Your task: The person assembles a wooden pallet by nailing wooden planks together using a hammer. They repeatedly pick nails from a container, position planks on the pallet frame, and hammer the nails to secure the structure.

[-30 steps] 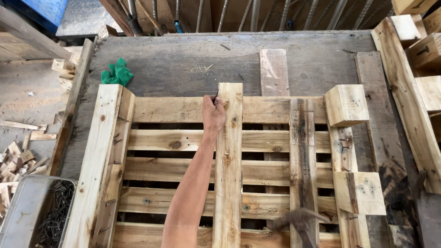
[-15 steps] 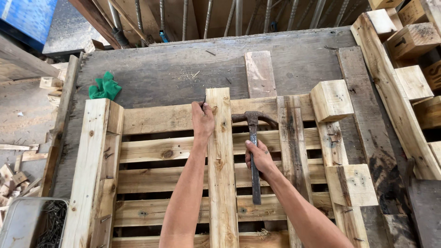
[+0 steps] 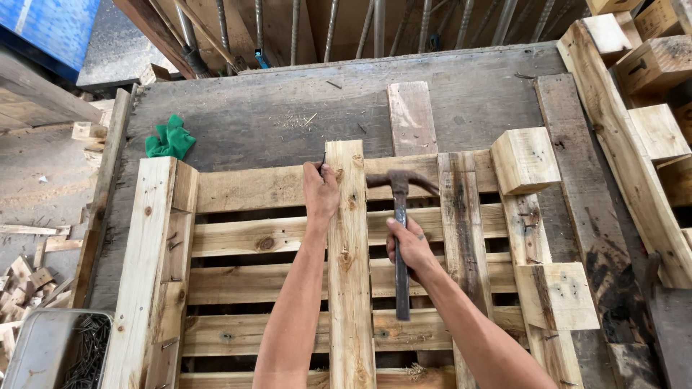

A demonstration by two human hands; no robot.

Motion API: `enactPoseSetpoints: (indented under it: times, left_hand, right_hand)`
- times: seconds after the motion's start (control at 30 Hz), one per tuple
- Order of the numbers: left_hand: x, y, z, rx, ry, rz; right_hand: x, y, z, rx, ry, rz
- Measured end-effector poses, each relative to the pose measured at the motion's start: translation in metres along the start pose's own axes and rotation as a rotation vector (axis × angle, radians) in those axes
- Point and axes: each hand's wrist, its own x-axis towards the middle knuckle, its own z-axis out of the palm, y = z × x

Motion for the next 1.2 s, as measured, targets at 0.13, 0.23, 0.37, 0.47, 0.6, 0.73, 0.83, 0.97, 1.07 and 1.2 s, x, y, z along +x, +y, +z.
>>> enactPoseSetpoints:
  times: [0.13, 0.23, 0.37, 0.47, 0.6, 0.73, 0.83, 0.97, 1.07, 1.2]
  left_hand:
    - [-0.003, 0.002, 0.000, 0.112, 0.063, 0.050]
    - [-0.007, 0.005, -0.001, 0.183, 0.157, 0.011]
    - [-0.012, 0.012, -0.001, 0.185, 0.372, 0.449]
    - [-0.014, 0.015, -0.001, 0.125, 0.124, 0.534]
    - [-0.014, 0.018, -0.002, 0.126, 0.059, 0.454]
    - [-0.016, 0.023, -0.005, 0.127, 0.017, 0.408]
    - [-0.017, 0.031, -0.009, 0.132, 0.026, 0.436]
    - [-0.020, 0.040, -0.012, 0.192, 0.000, 0.414]
    - [-0.021, 0.044, -0.014, 0.181, -0.003, 0.396]
    - [-0.019, 0.047, -0.016, 0.206, -0.015, 0.382]
  right_hand:
    - [-0.010, 0.012, -0.011, -0.040, 0.001, -0.058]
    - [-0.025, 0.027, -0.022, -0.028, -0.007, -0.105]
    - [-0.044, 0.036, -0.035, -0.075, -0.004, -0.135]
    - [-0.056, 0.030, -0.041, -0.167, -0.007, -0.176]
    - [-0.068, 0.004, -0.041, -0.317, 0.033, -0.186]
    - [-0.083, -0.034, -0.035, -0.454, -0.003, -0.315]
    - [-0.094, -0.068, -0.027, -0.606, 0.020, -0.389]
    - [-0.105, -0.111, -0.015, -0.742, -0.022, -0.729]
    - [-0.100, -0.127, -0.002, -0.866, 0.011, -0.931]
    - [-0.077, -0.126, 0.015, -1.038, 0.024, -0.555]
